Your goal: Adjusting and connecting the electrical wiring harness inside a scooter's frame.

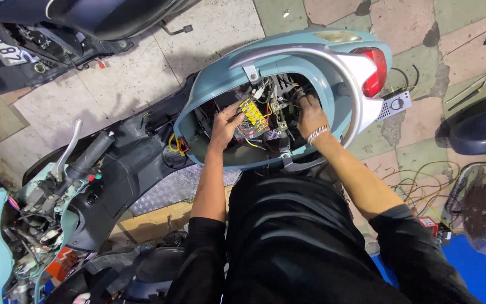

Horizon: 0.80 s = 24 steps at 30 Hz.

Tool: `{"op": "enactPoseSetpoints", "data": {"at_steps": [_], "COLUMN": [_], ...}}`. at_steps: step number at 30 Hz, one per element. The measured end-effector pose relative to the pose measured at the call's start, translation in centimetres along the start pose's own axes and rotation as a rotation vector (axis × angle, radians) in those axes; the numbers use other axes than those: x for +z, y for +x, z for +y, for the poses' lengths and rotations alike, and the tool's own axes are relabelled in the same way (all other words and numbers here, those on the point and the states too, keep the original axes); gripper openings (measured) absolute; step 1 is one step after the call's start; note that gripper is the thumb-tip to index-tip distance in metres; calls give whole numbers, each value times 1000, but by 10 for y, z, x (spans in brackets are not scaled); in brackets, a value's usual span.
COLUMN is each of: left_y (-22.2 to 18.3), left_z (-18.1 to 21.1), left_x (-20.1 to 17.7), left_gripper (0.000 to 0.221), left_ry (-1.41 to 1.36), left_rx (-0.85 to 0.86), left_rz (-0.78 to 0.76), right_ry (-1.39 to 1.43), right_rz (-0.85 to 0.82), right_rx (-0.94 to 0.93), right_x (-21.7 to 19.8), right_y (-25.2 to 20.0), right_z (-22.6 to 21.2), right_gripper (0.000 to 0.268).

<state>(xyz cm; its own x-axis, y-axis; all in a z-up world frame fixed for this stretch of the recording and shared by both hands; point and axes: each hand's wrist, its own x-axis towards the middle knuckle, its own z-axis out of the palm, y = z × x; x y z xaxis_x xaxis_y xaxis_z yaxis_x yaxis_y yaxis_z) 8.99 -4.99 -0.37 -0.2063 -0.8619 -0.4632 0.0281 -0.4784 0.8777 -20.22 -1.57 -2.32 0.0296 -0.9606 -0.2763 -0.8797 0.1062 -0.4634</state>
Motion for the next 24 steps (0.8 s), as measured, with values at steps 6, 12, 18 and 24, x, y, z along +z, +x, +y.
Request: {"op": "enactPoseSetpoints", "data": {"at_steps": [6, 12, 18, 24], "left_y": [3, 10, 10, 10], "left_z": [-7, -28, -26, -21], "left_x": [-6, -9, -13, -11], "left_gripper": [43, 43, 42, 42], "left_ry": [-6, -7, -33, -34], "left_rx": [-14, 3, -24, -10], "left_rz": [27, 7, 24, 15], "right_ry": [-242, -354, -491, -276], "right_rz": [-357, -526, -301, -370], "right_rx": [75, 136, -106, 3], "right_x": [-4, 1, 10, -89], "right_y": [5, 5, 0, 32], "right_z": [1, -18, 22, -18], "right_gripper": [66, 87, 18, 24]}}
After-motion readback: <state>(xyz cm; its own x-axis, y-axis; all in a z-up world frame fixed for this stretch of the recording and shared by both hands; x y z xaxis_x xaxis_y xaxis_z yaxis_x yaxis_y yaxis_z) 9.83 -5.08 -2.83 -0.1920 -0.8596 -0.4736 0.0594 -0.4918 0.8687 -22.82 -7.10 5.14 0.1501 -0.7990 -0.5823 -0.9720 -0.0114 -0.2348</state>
